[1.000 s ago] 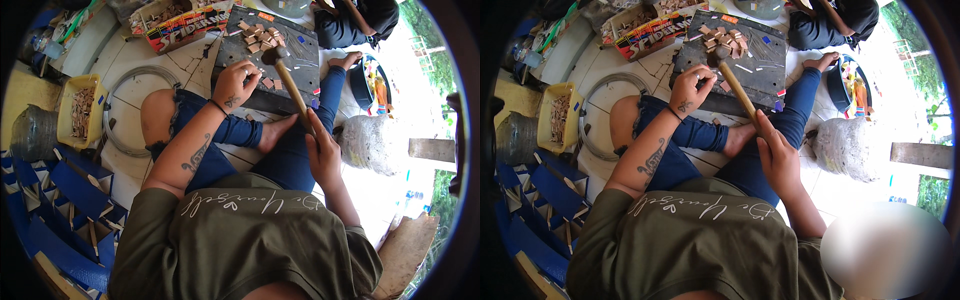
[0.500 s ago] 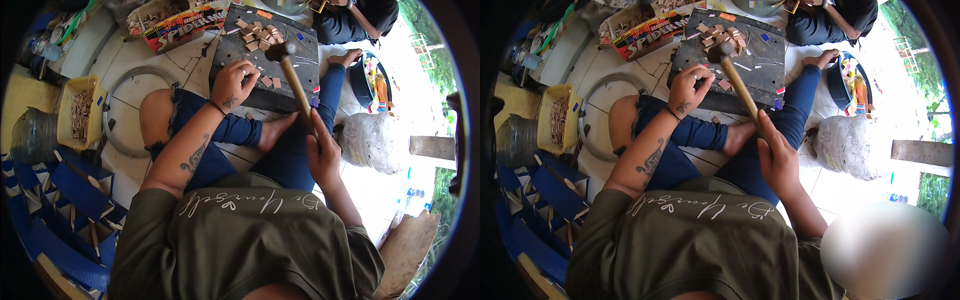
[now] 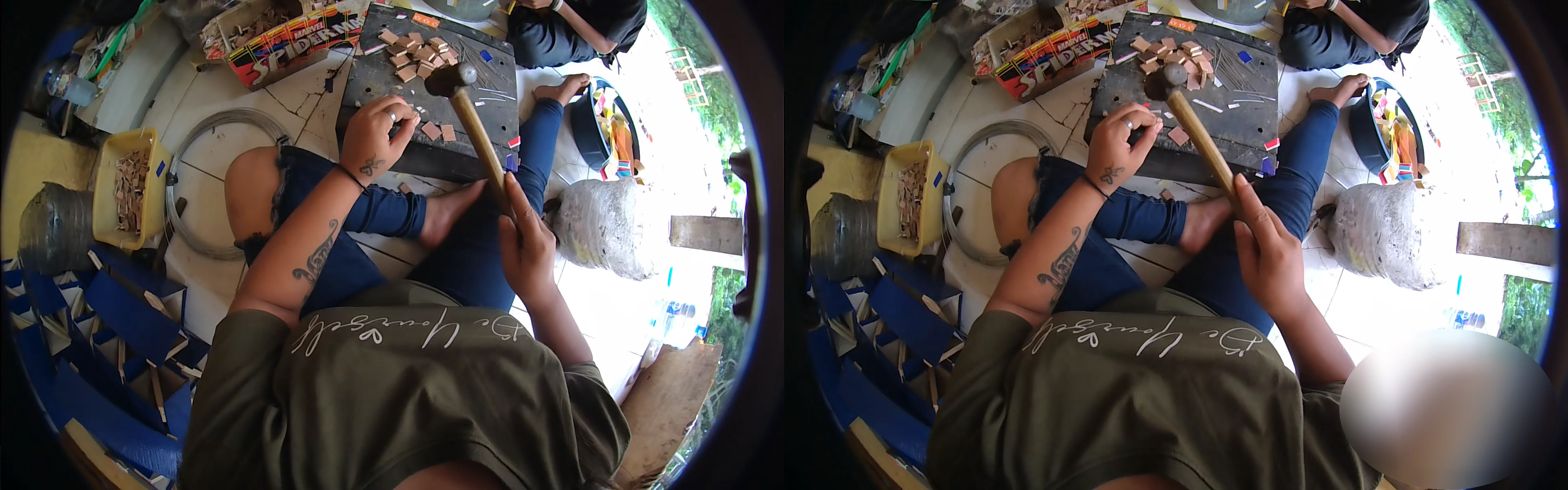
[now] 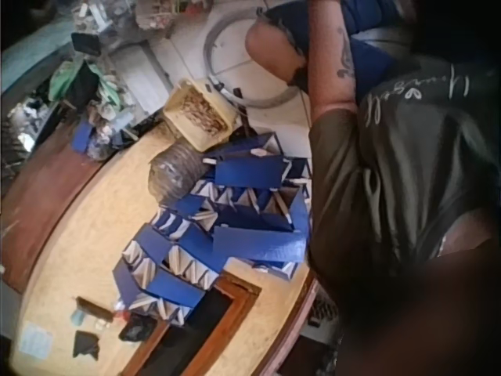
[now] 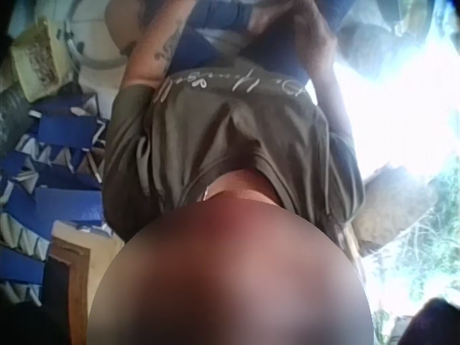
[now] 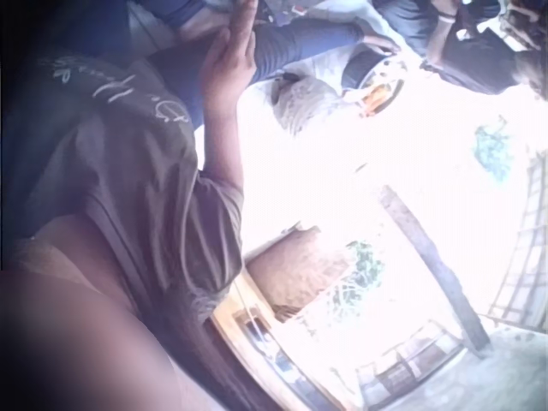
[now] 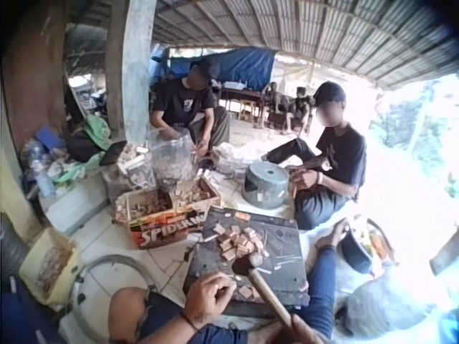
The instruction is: The person sits on the floor and repeatedly hammers small wooden blocks on a work surface. They pick up individual blocks, position them, strike them with a hammer, and place the pieces back on the surface. The process is repeated continuously.
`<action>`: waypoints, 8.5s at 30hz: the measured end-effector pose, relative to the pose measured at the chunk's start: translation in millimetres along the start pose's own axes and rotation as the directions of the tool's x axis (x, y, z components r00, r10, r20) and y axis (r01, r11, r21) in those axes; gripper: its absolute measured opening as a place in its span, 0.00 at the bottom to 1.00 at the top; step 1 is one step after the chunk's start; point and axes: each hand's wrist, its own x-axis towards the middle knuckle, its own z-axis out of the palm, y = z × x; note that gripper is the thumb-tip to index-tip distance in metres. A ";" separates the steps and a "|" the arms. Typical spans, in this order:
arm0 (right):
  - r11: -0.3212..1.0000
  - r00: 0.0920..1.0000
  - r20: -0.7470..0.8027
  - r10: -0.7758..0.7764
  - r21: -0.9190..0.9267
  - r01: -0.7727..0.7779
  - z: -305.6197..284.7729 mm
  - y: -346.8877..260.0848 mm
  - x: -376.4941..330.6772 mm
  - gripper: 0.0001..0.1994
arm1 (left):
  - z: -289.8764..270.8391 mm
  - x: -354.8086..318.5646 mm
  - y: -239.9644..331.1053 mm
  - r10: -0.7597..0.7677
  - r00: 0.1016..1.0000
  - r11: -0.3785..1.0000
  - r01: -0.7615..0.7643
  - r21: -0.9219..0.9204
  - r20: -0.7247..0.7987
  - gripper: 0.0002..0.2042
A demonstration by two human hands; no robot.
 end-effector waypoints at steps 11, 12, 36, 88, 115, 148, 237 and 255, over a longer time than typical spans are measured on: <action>0.996 0.993 0.077 0.092 -0.019 -0.091 0.2 2.2 0.7 0.28 | -0.6 1.3 -0.1 -0.021 1.000 1.000 0.021 0.017 0.016 0.03; 0.996 0.993 0.078 0.087 -0.015 -0.086 -0.1 2.9 1.6 0.28 | -0.6 2.2 -0.2 -0.018 1.000 1.000 0.017 0.020 0.010 0.03; 0.849 0.946 -0.239 0.217 -0.432 -0.304 31.0 153.7 140.5 0.16 | -311.7 -93.0 -95.9 -0.312 0.810 0.633 0.567 0.527 -0.497 0.08; 0.640 0.954 0.152 0.260 0.713 -0.288 67.7 65.5 122.4 0.05 | -12.1 4.9 14.8 -0.139 0.982 0.983 0.121 0.138 0.131 0.05; 0.968 0.992 -0.122 -0.029 0.242 0.058 79.4 36.1 122.1 0.05 | -10.2 1.7 11.5 -0.181 0.978 0.978 0.167 0.129 0.105 0.05; 0.814 0.880 0.156 0.449 0.335 -0.474 -20.7 40.2 26.9 0.20 | 2.3 5.5 8.0 -0.024 0.999 0.999 0.023 0.022 0.048 0.04; 0.788 0.985 -0.110 0.131 -0.592 -0.171 48.7 125.9 173.1 0.16 | -391.4 -68.5 -115.5 -0.346 0.871 0.088 0.401 0.912 -0.349 0.19; 0.875 0.974 0.009 0.226 -0.441 -0.199 51.2 144.3 202.3 0.10 | -9.1 63.9 -28.4 -0.117 0.969 0.888 0.005 0.461 0.216 0.11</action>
